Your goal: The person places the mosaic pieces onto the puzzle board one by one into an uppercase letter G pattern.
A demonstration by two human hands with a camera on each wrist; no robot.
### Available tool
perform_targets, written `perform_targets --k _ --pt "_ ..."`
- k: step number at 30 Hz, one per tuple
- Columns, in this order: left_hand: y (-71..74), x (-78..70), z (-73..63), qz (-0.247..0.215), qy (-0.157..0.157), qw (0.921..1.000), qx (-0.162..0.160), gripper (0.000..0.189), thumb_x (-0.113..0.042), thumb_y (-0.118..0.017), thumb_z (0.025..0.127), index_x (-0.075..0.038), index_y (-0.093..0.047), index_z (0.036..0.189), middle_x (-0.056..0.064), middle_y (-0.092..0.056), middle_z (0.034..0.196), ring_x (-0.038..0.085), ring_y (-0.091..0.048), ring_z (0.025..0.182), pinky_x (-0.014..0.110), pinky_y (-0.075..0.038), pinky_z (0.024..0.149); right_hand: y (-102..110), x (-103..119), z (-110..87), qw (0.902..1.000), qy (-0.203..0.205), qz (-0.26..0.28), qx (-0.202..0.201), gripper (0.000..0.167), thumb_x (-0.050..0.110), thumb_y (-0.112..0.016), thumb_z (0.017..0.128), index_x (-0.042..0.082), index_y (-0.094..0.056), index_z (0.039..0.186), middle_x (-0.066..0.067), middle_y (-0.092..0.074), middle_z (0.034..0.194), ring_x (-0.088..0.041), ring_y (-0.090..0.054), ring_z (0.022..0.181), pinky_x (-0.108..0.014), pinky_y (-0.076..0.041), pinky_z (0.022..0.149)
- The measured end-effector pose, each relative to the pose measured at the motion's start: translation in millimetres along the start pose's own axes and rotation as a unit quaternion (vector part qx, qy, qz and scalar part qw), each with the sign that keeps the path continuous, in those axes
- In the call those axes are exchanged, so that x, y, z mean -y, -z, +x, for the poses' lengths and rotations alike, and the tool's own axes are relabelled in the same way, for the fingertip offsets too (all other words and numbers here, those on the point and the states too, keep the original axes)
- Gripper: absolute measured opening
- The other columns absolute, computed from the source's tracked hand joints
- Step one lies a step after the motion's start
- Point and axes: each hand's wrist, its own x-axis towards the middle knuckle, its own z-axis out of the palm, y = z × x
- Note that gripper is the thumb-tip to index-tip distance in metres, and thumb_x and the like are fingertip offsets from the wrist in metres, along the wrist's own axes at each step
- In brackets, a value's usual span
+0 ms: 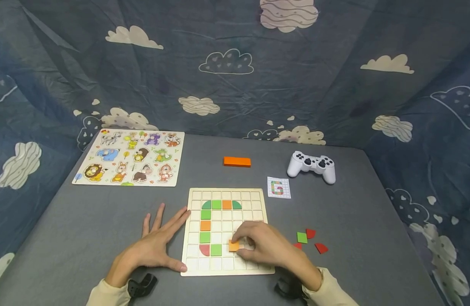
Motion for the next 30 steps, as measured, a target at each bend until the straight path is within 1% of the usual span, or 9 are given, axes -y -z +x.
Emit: perform_targets --k 2,7,11,16,22,25,30 --pt "0.2 0.0 0.1 -0.001 0.0 1.0 -0.001 0.134 -0.063 -0.089 0.056 -0.024 -0.017 0.163 0.003 -0.01 0.17 0.049 0.027 0.147 0.074 0.022 0.105 -2 2 1.8 1.0 -0.002 -0.008 0.003 0.019 0.023 -0.078 0.082 0.023 -0.076 0.1 0.015 -0.069 0.099 -0.008 -0.056 0.078 -0.017 -0.042 0.07" --pt "-0.6 0.4 1.1 0.001 0.001 1.0 0.001 0.135 -0.064 -0.089 0.056 -0.025 -0.016 0.163 0.002 -0.01 0.17 0.049 0.028 0.147 0.074 0.022 0.105 -6 7 4.6 0.9996 -0.002 -0.027 0.004 0.019 0.022 -0.077 0.081 0.023 -0.076 0.1 0.014 -0.069 0.098 -0.006 -0.056 0.078 -0.018 -0.044 0.071" --pt "-0.9 1.1 1.1 0.003 0.003 1.0 0.001 0.135 -0.065 -0.089 0.055 -0.024 -0.017 0.162 0.002 -0.01 0.17 0.049 0.027 0.147 0.073 0.023 0.105 -8 9 6.1 0.9992 -0.008 -0.036 0.012 0.019 0.021 -0.077 0.081 0.023 -0.076 0.1 0.015 -0.069 0.1 -0.004 -0.057 0.084 -0.021 -0.047 0.074" --pt "-0.9 0.1 1.1 0.0 0.002 1.0 0.002 0.135 -0.064 -0.09 0.055 -0.023 -0.017 0.162 0.003 -0.011 0.17 0.05 0.028 0.147 0.073 0.023 0.105 -11 9 6.2 0.9991 -0.012 -0.035 0.019 0.019 0.019 -0.077 0.081 0.024 -0.075 0.099 0.016 -0.069 0.1 -0.003 -0.054 0.08 -0.019 -0.045 0.072" --pt "-0.8 -0.3 0.8 0.002 0.001 1.0 0.0 0.136 -0.063 -0.09 0.055 -0.023 -0.017 0.162 0.004 -0.011 0.17 0.05 0.027 0.147 0.074 0.022 0.105 -12 9 5.8 0.9991 -0.003 -0.041 0.016 0.018 0.02 -0.078 0.081 0.023 -0.075 0.098 0.015 -0.068 0.098 -0.001 -0.048 0.073 -0.018 -0.042 0.068" --pt "-0.9 -0.2 0.7 0.002 0.003 1.0 0.0 0.136 -0.063 -0.09 0.055 -0.023 -0.017 0.162 0.004 -0.011 0.17 0.051 0.027 0.147 0.074 0.022 0.105 -11 10 6.2 0.999 -0.001 -0.04 0.017 0.018 0.021 -0.079 0.081 0.023 -0.075 0.098 0.015 -0.068 0.098 -0.001 -0.05 0.075 -0.019 -0.044 0.07" --pt "-1.3 -0.7 0.7 0.001 0.006 1.0 -0.001 0.136 -0.065 -0.089 0.054 -0.024 -0.018 0.162 0.004 -0.012 0.17 0.05 0.026 0.147 0.073 0.022 0.106 -10 11 7.3 0.9989 -0.003 -0.038 0.027 0.017 0.024 -0.081 0.083 0.022 -0.076 0.099 0.015 -0.069 0.099 -0.002 -0.059 0.085 -0.022 -0.05 0.078"
